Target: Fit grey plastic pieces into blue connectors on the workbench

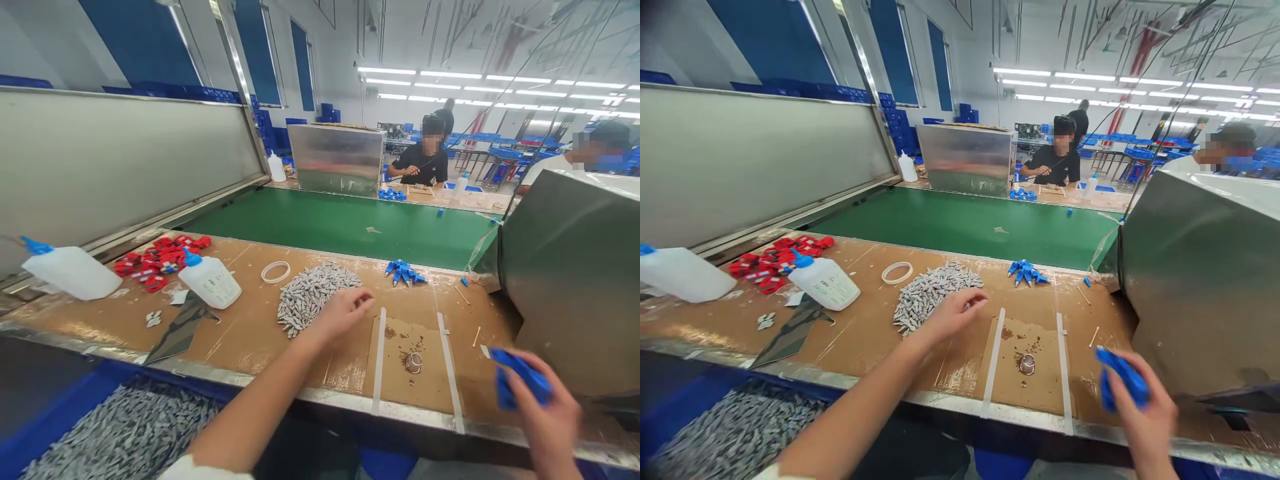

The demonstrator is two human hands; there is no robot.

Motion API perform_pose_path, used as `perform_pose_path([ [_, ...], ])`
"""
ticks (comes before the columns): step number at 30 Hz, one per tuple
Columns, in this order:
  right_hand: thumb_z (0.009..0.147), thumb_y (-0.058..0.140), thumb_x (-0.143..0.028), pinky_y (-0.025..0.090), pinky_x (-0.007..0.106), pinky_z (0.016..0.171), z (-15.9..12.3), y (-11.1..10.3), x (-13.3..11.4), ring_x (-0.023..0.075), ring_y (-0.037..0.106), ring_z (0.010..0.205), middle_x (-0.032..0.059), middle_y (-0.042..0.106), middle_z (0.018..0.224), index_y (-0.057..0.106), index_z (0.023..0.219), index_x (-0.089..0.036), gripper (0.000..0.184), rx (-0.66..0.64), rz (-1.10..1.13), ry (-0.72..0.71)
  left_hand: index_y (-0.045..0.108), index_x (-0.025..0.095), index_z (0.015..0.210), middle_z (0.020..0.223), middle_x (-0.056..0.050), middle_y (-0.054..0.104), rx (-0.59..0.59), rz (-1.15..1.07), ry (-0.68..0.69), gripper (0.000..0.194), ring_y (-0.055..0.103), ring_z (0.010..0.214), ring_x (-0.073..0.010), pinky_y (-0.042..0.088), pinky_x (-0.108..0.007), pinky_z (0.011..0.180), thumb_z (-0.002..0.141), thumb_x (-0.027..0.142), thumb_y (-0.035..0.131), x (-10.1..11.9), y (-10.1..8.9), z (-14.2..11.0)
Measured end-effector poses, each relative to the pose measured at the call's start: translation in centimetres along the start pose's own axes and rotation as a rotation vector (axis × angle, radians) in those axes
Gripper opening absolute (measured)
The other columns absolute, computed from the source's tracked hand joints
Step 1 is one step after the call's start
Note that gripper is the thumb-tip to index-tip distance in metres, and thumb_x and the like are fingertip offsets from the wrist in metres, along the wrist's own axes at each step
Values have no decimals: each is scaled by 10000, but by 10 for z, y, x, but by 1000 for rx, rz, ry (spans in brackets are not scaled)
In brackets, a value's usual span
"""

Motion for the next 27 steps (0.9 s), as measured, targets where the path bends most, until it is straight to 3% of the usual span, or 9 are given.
perform_pose_path([
  [3, 850, 627, -337, 583, 430, 811, 47, 105, -27, 292, 697, 911, 91, 713, 1026, 680, 1079, -255, 249, -375, -50, -314, 512, 294, 1478, 1361, -64, 665, -226, -66, 161, 648, 712, 972, -216, 564, -341, 902, 865, 424, 676, 24, 56, 35],
  [6, 757, 613, -232, 550, 421, 930, 76, 187, -42, 305, 666, 1089, 106, 667, 1263, 650, 1224, -234, 469, -712, -197, -576, 363, 253, 1577, 1544, -112, 518, -232, -41, 386, 869, 540, 1370, -274, 437, -395, 1151, 797, 273, 745, 29, 93, 53],
  [8, 762, 631, -227, 530, 428, 964, 83, 208, -42, 315, 642, 1138, 119, 631, 1331, 629, 1296, -229, 534, -814, -313, -692, 356, 208, 1571, 1556, -144, 497, -169, 10, 380, 822, 477, 1433, -275, 400, -415, 1187, 816, 172, 679, 15, 106, 59],
  [10, 827, 660, -290, 512, 441, 982, 85, 208, -40, 319, 628, 1143, 125, 628, 1314, 622, 1338, -244, 515, -840, -380, -772, 404, 203, 1535, 1482, -157, 556, -127, 79, 309, 733, 536, 1370, -289, 458, -430, 1127, 842, 154, 636, 0, 112, 62],
  [13, 917, 654, -443, 494, 468, 997, 91, 198, -48, 331, 602, 1163, 134, 627, 1280, 631, 1341, -265, 460, -775, -349, -823, 505, 212, 1448, 1283, -163, 647, -114, 202, 173, 600, 651, 1171, -333, 555, -429, 937, 869, 264, 654, -15, 113, 64],
  [15, 968, 598, -470, 496, 470, 974, 98, 205, -65, 329, 604, 1140, 137, 644, 1229, 661, 1266, -254, 373, -690, -290, -810, 556, 187, 1389, 1226, -179, 657, -112, 281, 109, 556, 676, 1089, -351, 570, -424, 856, 865, 341, 662, -19, 110, 65],
  [18, 1022, 543, -399, 503, 423, 918, 107, 248, -103, 287, 633, 1025, 114, 672, 1102, 698, 1123, -242, 243, -659, -244, -757, 624, 156, 1299, 1208, -198, 677, -120, 357, 77, 492, 679, 1070, -372, 566, -433, 833, 862, 380, 648, -21, 109, 64],
  [23, 885, 739, -175, 499, 312, 815, 100, 356, -137, 220, 652, 895, 60, 680, 996, 762, 1015, -224, 141, -1019, -382, -685, 687, 136, 1214, 1192, -243, 700, -136, 426, 27, 467, 673, 1068, -416, 549, -476, 822, 945, 494, 558, -27, 110, 58],
  [27, 768, 850, -128, 487, 285, 748, 99, 386, -134, 211, 644, 829, 44, 677, 905, 761, 883, -198, 161, -1068, -403, -656, 671, 111, 1246, 1220, -254, 696, -136, 443, 25, 589, 677, 1061, -418, 551, -477, 832, 927, 599, 591, -27, 108, 56],
])
Point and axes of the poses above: each hand's wrist, its own z-axis towards the middle knuckle, its own y-axis out of the palm, x = y × z, the point moved 6 cm from there along z, towards the middle knuckle
